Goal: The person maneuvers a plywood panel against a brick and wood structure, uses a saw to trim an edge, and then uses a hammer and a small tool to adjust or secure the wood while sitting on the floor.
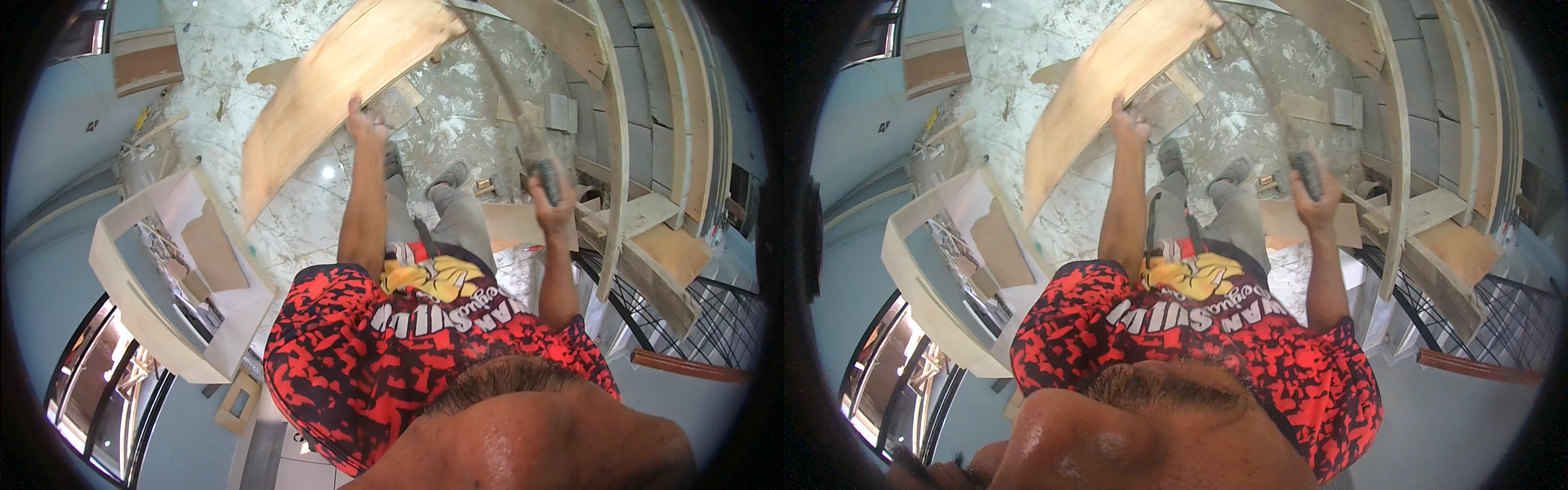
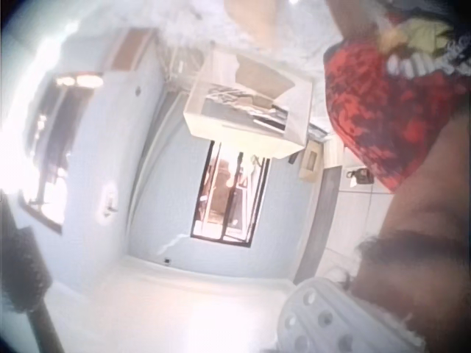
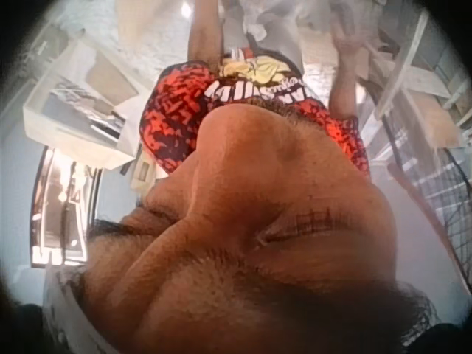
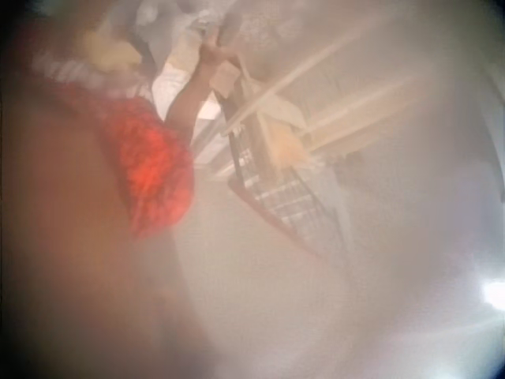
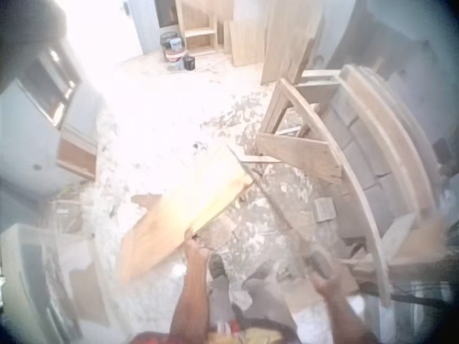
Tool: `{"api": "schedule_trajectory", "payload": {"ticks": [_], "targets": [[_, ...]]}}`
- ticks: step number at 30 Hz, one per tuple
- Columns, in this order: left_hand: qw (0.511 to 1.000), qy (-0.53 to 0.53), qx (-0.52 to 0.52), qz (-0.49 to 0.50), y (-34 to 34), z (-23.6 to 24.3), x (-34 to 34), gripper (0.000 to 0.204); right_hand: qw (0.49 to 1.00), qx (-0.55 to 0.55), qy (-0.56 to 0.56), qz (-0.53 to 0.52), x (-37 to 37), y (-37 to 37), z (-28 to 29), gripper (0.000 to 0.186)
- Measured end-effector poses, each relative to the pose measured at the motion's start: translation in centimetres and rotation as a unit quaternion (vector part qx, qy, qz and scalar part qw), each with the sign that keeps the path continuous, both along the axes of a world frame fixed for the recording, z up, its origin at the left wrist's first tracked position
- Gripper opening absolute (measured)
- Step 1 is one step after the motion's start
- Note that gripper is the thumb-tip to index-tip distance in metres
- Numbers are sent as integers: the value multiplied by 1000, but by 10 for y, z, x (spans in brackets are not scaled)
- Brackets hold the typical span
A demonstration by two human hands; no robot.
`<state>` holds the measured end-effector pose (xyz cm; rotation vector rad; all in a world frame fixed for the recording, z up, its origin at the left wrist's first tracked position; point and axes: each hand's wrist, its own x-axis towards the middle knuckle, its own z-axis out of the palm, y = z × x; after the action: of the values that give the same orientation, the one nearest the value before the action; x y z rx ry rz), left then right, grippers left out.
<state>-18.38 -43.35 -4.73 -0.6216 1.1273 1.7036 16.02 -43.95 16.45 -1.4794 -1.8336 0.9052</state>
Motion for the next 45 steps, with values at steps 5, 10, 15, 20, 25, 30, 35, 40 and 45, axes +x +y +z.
{"api": "schedule_trajectory", "payload": {"ticks": [5,10,15,20,25,30,35,40,45], "targets": [[994,26,-99,28,-51,-106,-34,22,973,-196,93,-72,-5,-42,-143,46],[983,77,-166,1,-102,-231,-47,23,947,-243,159,-135,12,-40,-241,43],[980,42,-170,-92,-152,-294,-30,31,974,-162,77,-137,71,-3,-346,42],[957,-8,-224,-184,-160,-349,-28,38,937,-250,159,-185,113,40,-465,24],[928,-24,-160,-335,-204,-420,-25,44,847,-332,352,-221,136,64,-572,13],[909,-3,-177,-378,-204,-423,-5,44,780,-382,433,-241,151,76,-660,17],[870,82,-192,-447,-190,-424,7,45,839,-352,320,-265,154,95,-704,28],[422,440,-272,-745,-135,-348,17,46,920,-230,-293,-121,182,114,-719,47],[445,519,-358,-636,-93,-348,-21,48,877,-218,-423,60,139,162,-684,47]]}}
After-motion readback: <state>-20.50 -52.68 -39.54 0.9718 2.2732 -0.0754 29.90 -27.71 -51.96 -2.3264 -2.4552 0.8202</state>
